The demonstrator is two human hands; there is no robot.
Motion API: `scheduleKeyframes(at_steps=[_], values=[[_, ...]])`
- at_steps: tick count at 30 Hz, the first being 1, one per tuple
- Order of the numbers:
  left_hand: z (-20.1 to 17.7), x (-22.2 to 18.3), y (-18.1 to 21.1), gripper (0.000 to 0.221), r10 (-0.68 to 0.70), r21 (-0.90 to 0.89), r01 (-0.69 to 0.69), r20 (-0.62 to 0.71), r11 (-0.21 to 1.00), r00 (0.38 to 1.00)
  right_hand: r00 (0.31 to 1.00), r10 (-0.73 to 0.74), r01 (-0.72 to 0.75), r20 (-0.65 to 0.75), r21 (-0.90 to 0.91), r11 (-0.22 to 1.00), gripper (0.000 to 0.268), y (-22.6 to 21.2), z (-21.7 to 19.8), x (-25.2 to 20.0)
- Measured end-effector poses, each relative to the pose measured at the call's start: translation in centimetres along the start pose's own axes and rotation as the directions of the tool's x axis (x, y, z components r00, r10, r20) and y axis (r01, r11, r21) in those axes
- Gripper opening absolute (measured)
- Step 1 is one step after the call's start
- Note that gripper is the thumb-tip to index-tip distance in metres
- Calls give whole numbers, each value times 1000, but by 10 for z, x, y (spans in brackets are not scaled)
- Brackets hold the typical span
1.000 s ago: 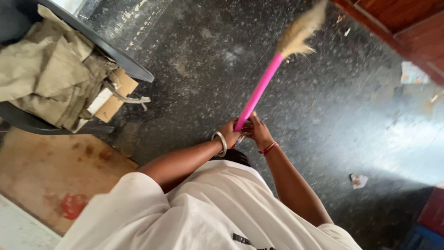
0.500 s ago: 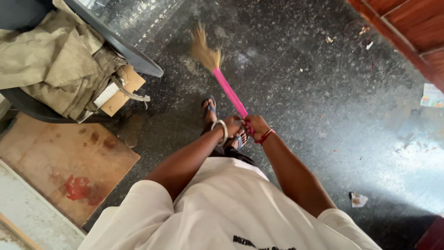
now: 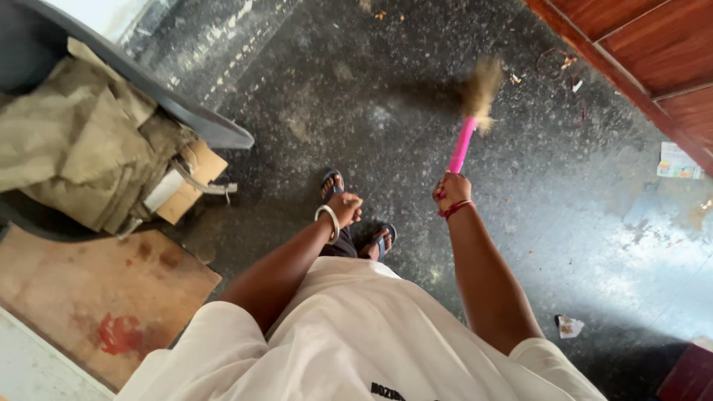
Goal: The person sweeps the floor using a broom with a pink handle, moving debris and dust across the dark surface in a production area of a bakery.
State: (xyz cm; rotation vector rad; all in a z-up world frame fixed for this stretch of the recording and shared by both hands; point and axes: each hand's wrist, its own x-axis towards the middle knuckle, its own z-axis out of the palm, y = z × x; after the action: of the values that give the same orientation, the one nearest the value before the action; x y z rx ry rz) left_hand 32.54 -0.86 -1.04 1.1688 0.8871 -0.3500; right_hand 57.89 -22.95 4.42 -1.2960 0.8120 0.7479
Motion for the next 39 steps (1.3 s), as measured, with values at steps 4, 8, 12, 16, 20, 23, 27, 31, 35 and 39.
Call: scheduleKeyframes(at_steps=[4, 8, 12, 16, 20, 23, 27, 31, 35, 39], values=[[-12, 23, 46, 34, 6, 97, -22, 155, 995, 988, 960, -276, 280, 55, -85, 956, 5, 23, 66, -51], [-27, 33, 89, 43, -40, -92, 49, 101, 995, 994, 933, -338, 357, 123, -209, 910, 25, 59, 146, -117], [-59, 52, 128, 56, -40, -78, 47, 98, 996, 994, 942, -180, 290, 282, -422, 859, 51, 69, 198, -150], [-106, 60, 141, 71, 75, 218, -94, 92, 971, 993, 868, -104, 384, 486, -523, 761, 51, 73, 230, -134], [-141, 59, 134, 46, -46, -211, 58, 62, 976, 997, 845, -51, 402, 532, -570, 717, 57, 80, 247, -98], [-161, 55, 122, 43, -87, -376, 100, 52, 921, 995, 841, -4, 348, 541, -534, 770, 61, 77, 258, -61], [-167, 35, 102, 49, -190, -366, 166, -31, 916, 981, 951, -43, 203, 306, -511, 835, 45, 48, 274, 5], [-174, 15, 87, 50, -176, -292, 149, -69, 945, 982, 972, 86, -50, 219, -165, 985, 3, 10, 284, 60], [-177, 10, 90, 52, -83, -237, 57, -100, 970, 992, 997, -36, 31, -65, -69, 997, 16, -15, 300, 59], [-173, 20, 110, 51, -80, -151, 67, -86, 986, 993, 934, -350, 355, 74, -312, 882, 8, -13, 304, 9]])
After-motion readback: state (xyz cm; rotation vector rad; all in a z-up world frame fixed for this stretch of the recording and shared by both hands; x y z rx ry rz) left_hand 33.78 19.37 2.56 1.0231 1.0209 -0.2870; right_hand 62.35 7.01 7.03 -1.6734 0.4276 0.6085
